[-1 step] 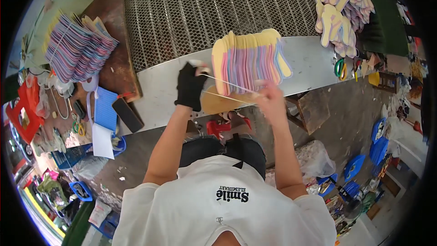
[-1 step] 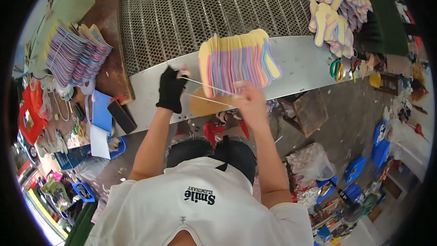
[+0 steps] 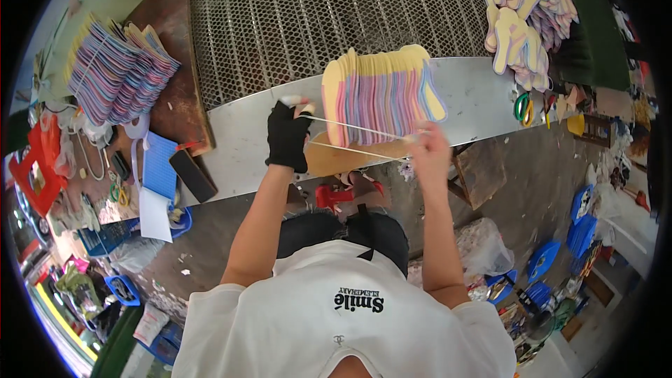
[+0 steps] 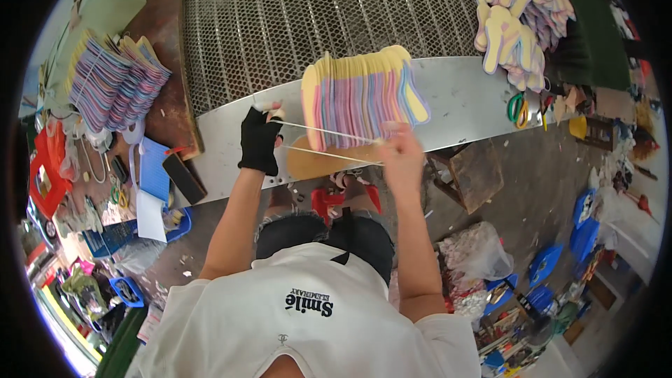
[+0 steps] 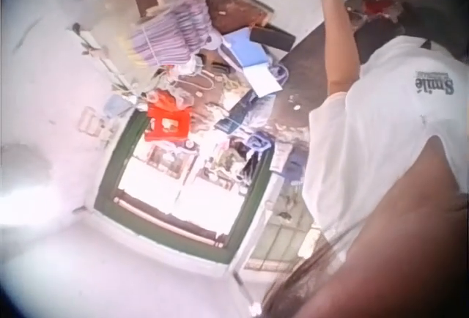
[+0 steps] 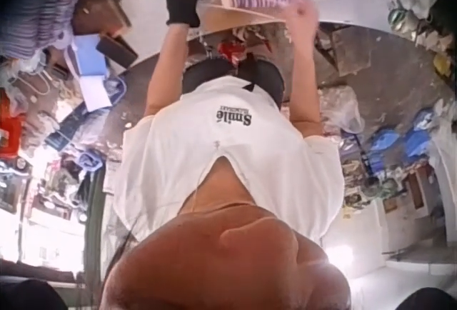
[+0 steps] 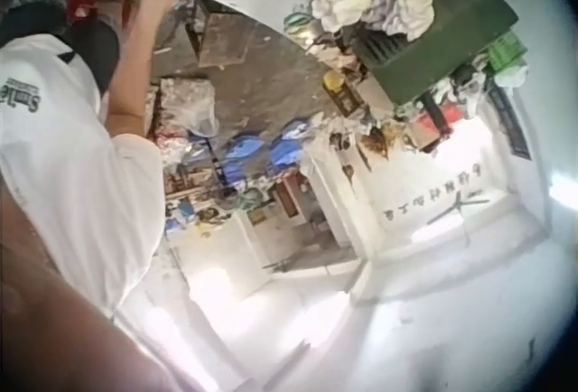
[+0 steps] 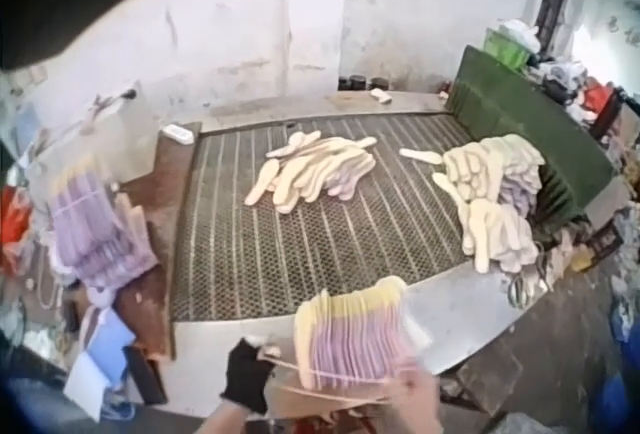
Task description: The recorder is sorting and bundling colorful shoe insoles in a manufacturing environment.
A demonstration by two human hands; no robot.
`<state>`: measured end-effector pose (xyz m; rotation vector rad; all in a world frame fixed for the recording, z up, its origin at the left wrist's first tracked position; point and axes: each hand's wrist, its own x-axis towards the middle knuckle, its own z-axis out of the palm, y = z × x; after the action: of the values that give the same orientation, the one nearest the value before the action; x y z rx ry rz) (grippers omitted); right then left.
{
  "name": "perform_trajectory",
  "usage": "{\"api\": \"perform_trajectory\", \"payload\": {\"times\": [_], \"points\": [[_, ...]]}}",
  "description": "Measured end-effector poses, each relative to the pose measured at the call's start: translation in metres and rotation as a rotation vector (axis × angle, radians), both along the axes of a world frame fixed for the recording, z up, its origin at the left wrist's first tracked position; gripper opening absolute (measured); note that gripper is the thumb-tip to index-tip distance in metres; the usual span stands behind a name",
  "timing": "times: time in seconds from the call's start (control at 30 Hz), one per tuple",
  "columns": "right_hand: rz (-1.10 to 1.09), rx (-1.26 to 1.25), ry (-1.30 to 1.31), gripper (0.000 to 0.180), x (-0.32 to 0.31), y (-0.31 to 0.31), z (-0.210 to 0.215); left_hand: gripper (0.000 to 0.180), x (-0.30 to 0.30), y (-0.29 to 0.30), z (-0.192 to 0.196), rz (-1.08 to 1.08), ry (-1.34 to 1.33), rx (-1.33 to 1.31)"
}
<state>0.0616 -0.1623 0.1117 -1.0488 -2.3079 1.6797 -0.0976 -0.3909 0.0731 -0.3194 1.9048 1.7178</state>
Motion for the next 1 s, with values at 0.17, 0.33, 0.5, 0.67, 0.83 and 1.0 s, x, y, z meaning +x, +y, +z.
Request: {"api": "perform_trajectory", "payload": {"times": [0.17, 0.33, 0.5, 0.67, 0.83, 1.0], "points": [[-0.24, 0.489, -0.045, 0.038, 0.002, 0.089, -0.053, 0.03, 0.062, 0.042, -0.063, 0.169, 0.384, -0.227], [-0.047, 0.44, -0.314, 0.048, -0.021, 0.159, -0.104, 0.041, 0.078, 0.07, -0.053, 0.205, 0.329, -0.347], [0.493, 0.431, -0.267, 0.045, -0.045, 0.174, -0.133, 0.058, 0.079, 0.067, -0.076, 0.178, 0.259, -0.527], [0.419, 0.321, 0.063, 0.039, -0.031, 0.105, -0.092, 0.058, 0.094, 0.044, -0.104, -0.035, 0.427, -0.457], [0.493, 0.209, 0.086, 0.042, -0.031, 0.113, -0.113, 0.053, 0.083, 0.035, -0.098, -0.132, 0.443, -0.284], [0.419, 0.049, 0.203, 0.044, -0.048, 0.103, -0.124, 0.045, 0.062, 0.025, -0.096, -0.239, 0.424, -0.263]]}}
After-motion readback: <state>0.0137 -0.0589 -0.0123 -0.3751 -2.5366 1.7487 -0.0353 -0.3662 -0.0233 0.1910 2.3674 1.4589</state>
